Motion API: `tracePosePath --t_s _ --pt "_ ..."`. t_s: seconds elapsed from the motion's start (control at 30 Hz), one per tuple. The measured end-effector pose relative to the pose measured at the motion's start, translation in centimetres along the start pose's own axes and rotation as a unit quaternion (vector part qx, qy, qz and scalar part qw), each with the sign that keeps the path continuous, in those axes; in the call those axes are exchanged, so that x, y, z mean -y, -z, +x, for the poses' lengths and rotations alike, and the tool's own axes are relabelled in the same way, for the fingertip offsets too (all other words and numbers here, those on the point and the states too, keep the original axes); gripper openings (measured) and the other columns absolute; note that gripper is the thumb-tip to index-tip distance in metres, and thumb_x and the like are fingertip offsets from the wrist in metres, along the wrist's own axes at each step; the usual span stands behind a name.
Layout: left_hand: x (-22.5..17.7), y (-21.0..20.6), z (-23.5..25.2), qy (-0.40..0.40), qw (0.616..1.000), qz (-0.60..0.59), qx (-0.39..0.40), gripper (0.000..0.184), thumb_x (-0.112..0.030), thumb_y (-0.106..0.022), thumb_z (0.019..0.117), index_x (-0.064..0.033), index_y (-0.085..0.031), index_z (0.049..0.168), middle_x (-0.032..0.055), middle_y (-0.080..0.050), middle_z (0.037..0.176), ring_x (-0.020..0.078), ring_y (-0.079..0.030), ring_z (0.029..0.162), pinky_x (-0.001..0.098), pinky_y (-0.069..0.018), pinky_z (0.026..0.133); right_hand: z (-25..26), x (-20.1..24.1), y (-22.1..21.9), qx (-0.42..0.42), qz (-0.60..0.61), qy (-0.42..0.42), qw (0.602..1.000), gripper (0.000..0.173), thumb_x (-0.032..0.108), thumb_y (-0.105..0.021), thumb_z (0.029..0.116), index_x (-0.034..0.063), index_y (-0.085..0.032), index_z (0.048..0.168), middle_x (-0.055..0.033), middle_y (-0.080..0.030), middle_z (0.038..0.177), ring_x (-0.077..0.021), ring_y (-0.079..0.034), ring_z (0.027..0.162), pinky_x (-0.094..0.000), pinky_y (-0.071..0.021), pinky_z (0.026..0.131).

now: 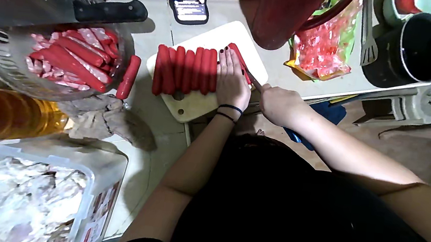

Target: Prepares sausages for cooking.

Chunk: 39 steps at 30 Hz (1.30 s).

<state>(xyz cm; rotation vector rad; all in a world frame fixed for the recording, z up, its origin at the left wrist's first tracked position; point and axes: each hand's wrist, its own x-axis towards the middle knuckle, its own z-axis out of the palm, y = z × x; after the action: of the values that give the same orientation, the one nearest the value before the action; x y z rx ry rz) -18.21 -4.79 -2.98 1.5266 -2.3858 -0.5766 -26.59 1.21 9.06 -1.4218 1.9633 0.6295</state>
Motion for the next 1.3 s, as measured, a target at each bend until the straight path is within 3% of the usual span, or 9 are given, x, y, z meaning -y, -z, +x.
tracePosePath --t_s 0.27,0.43,0.57,0.7,0.83,0.93,1.03,1.2,1.3 --pt "0.1 -0.6 0.2 0.002 0.999 0.047 -0.001 0.064 -0.007 -0.039 0.1001 0.0108 -0.020 0.158 0.0271 -0.023 0.167 0.0350 -0.018 0.158 0.0433 -0.0129 0.128 2.1 0.5 -4.1 -0.059 0.047 -0.008 0.997 0.026 0.012 -0.044 0.1071 0.0014 -0.045 0.131 -0.0214 -0.069 0.100 -0.0420 -0.073 0.097 -0.0572 -0.0577 0.075" --pt "0.0 -0.6 0.1 -0.004 0.999 0.050 -0.007 0.063 -0.010 -0.039 0.1009 0.0117 -0.022 0.158 0.0279 -0.025 0.166 0.0380 -0.022 0.157 0.0473 -0.0162 0.127 3.8 0.3 -3.8 -0.094 0.097 0.020 0.991 0.031 0.020 -0.038 0.1099 0.0023 -0.049 0.134 -0.0217 -0.071 0.107 -0.0413 -0.072 0.102 -0.0589 -0.0571 0.078" --pt "0.3 -0.8 0.1 -0.008 0.998 0.050 -0.027 0.058 -0.009 -0.035 0.1035 0.0119 -0.026 0.156 0.0279 -0.029 0.164 0.0368 -0.025 0.156 0.0449 -0.0188 0.127 2.9 -0.5 -2.6 -0.063 0.087 0.042 0.993 0.030 0.019 -0.042 0.1093 0.0024 -0.048 0.133 -0.0217 -0.069 0.108 -0.0416 -0.070 0.105 -0.0593 -0.0564 0.081" --pt "0.3 -0.9 0.1 -0.003 0.998 0.050 -0.026 0.056 -0.007 -0.034 0.1036 0.0130 -0.026 0.156 0.0295 -0.029 0.164 0.0371 -0.026 0.155 0.0452 -0.0194 0.127 -1.4 -3.6 -4.5 -0.046 0.053 0.043 0.997 0.024 0.019 -0.050 0.1062 0.0050 -0.055 0.126 -0.0202 -0.069 0.098 -0.0424 -0.071 0.094 -0.0603 -0.0558 0.074" --pt "0.0 0.8 -0.5 -0.009 0.999 -0.046 -0.012 0.061 -0.001 -0.040 0.1007 0.0158 -0.020 0.156 0.0321 -0.021 0.165 0.0381 -0.021 0.157 0.0429 -0.0164 0.128 -4.6 -6.8 -3.3 0.026 0.015 0.043 0.999 0.021 0.024 -0.051 0.1076 0.0078 -0.059 0.119 -0.0142 -0.068 0.091 -0.0341 -0.070 0.085 -0.0552 -0.0558 0.073" --pt "0.2 3.2 -2.7 -0.002 0.997 -0.075 -0.022 0.061 -0.001 -0.046 0.1006 0.0139 -0.025 0.155 0.0307 -0.026 0.164 0.0380 -0.028 0.154 0.0446 -0.0230 0.127 -6.1 -7.3 -1.7 -0.018 0.037 0.072 0.997 0.017 0.025 -0.051 0.1080 0.0097 -0.059 0.109 -0.0093 -0.064 0.079 -0.0290 -0.067 0.075 -0.0506 -0.0535 0.066" --pt "0.8 5.8 -5.6 0.006 0.998 -0.046 0.041 0.056 -0.001 -0.044 0.1042 0.0133 -0.027 0.155 0.0295 -0.026 0.164 0.0379 -0.030 0.153 0.0448 -0.0284 0.125 -5.3 -5.6 -2.1 -0.018 0.048 0.115 0.992 0.022 0.028 -0.049 0.1076 0.0096 -0.061 0.111 -0.0105 -0.065 0.082 -0.0318 -0.068 0.081 -0.0537 -0.0540 0.070" --pt "1.4 6.7 -5.5 0.033 0.994 -0.102 0.033 0.054 0.000 -0.041 0.1046 0.0105 -0.028 0.156 0.0280 -0.034 0.161 0.0370 -0.037 0.150 0.0457 -0.0319 0.123 -2.1 -3.1 -3.4 0.006 0.068 0.137 0.988 0.025 0.027 -0.049 0.1084 0.0073 -0.062 0.118 -0.0142 -0.069 0.093 -0.0351 -0.070 0.090 -0.0576 -0.0546 0.076" --pt "1.6 6.9 -4.5 0.047 0.989 -0.140 0.000 0.052 0.004 -0.042 0.1002 0.0091 -0.039 0.152 0.0261 -0.043 0.157 0.0358 -0.044 0.146 0.0458 -0.0339 0.122 -0.8 -2.9 -2.7 -0.011 0.079 0.104 0.991 0.028 0.027 -0.045 0.1096 0.0054 -0.058 0.121 -0.0180 -0.068 0.098 -0.0387 -0.069 0.096 -0.0589 -0.0533 0.079"
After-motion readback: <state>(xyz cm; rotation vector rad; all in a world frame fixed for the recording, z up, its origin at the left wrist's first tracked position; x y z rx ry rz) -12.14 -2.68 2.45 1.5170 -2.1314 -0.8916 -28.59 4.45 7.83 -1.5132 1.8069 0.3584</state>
